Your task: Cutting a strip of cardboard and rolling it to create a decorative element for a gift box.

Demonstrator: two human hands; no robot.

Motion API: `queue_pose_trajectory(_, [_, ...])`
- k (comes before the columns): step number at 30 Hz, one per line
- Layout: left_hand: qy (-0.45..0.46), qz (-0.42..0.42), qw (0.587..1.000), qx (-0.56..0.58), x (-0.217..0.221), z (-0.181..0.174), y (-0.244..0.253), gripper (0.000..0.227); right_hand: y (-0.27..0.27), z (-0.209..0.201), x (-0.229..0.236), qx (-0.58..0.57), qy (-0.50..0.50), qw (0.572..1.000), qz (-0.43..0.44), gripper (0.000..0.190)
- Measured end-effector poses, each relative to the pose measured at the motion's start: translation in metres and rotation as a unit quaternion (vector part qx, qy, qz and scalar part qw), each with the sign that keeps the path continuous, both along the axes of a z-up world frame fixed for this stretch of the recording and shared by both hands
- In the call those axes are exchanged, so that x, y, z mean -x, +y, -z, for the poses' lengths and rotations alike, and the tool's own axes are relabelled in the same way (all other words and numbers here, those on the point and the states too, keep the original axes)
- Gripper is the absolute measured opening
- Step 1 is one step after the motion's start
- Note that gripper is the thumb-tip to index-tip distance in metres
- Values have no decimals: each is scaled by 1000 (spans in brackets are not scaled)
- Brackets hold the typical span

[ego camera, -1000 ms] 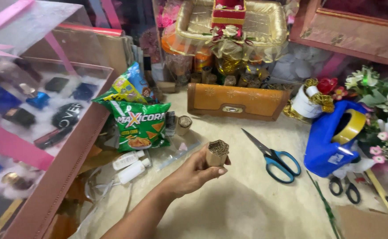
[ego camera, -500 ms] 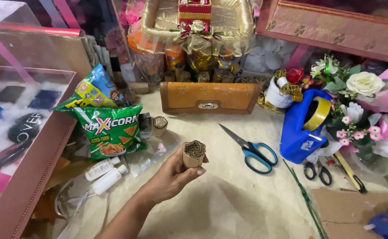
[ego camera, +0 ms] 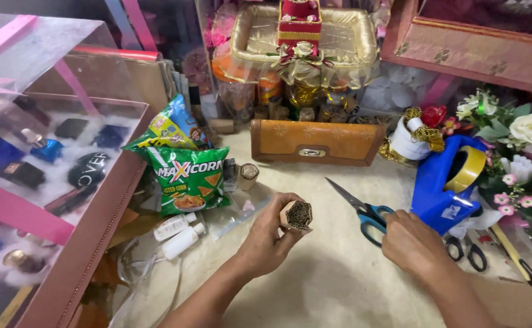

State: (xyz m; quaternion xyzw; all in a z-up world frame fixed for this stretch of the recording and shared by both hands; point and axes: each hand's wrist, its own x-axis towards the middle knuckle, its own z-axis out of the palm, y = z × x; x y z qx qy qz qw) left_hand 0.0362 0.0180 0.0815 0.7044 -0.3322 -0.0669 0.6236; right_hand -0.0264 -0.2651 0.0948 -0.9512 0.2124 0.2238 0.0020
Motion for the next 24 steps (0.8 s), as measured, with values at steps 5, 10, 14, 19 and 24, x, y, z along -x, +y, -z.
queue_pose_trajectory(5, [1, -15, 1000, -22, 3, -6, 4, 31, -1, 31, 3, 59, -60, 996, -36, 47])
queue_pose_trajectory(10, [-18, -26, 998, -57, 5, -5, 5, 37, 4, 32, -5, 42, -96, 994, -29, 54])
queue_pose_trajectory(14, [-54, -15, 998, -32, 5, -6, 5, 38, 15, 13, -4, 28, -73, 996, 31, 48])
queue_pose_trajectory(19, [-140, -1, 988, 69, 8, -12, 7, 38, 16, -16, 3, 34, -26, 997, 64, 46])
queue_pose_trajectory(24, [-176, -5, 979, 99, 8, -12, 8, 42, -9, -19, 23, 28, -88, 994, 65, 50])
